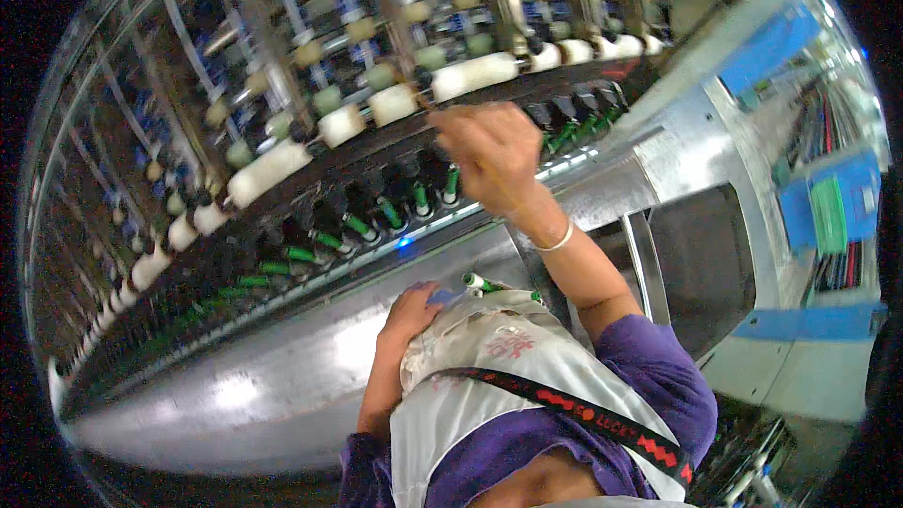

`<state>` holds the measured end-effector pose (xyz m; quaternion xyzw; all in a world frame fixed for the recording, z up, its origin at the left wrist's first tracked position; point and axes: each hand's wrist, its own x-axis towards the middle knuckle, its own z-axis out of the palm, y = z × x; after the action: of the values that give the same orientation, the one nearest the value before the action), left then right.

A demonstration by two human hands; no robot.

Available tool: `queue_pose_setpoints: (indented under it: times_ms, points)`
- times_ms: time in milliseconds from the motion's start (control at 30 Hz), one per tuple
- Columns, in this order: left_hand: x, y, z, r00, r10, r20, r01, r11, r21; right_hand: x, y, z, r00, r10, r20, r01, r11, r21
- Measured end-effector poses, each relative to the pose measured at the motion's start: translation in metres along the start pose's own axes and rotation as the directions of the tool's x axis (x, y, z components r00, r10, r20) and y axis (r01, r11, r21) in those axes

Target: The person removes full white thread spools from a textile machine and replaces them with empty purple spools. They then thread the yarn through guides and secure it to the machine.

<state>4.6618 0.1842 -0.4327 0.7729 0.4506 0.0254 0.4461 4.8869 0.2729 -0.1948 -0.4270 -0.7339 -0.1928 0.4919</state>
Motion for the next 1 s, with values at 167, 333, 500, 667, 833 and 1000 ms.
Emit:
queue_pose_setpoints:
  times_ms: [167, 333, 500, 667, 833, 1000]
  points:
    - [0.0, 0.001, 0.0, 0.998, -0.049, 0.03, 0.048, 0.999, 0.009, 0.01, 0.0, -0.002, 0.996, -0.082, -0.044, 0.081, 0.996, -0.02]
    - [0.002, -0.003, 0.001, 0.998, -0.05, 0.038, 0.05, 0.999, -0.009, 0.021, 0.0, 0.003, 0.991, -0.109, -0.082, 0.109, 0.994, -0.008]
    - [0.003, -0.007, 0.004, 1.0, -0.021, 0.023, 0.021, 1.0, -0.01, 0.021, -0.002, 0.005, 0.996, -0.08, -0.047, 0.078, 0.996, -0.047]
    - [0.003, -0.009, 0.008, 1.0, -0.026, 0.014, 0.026, 0.999, 0.028, 0.02, -0.002, 0.002, 0.997, -0.071, -0.039, 0.069, 0.997, -0.045]
    - [0.002, -0.005, 0.007, 1.0, -0.005, 0.025, 0.004, 0.999, 0.036, 0.018, -0.001, 0.001, 0.998, -0.061, -0.033, 0.059, 0.997, -0.054]
    - [0.0, 0.005, 0.005, 0.999, 0.03, 0.028, -0.031, 0.999, 0.036, 0.017, 0.003, -0.001, 0.997, -0.075, 0.007, 0.076, 0.996, -0.044]
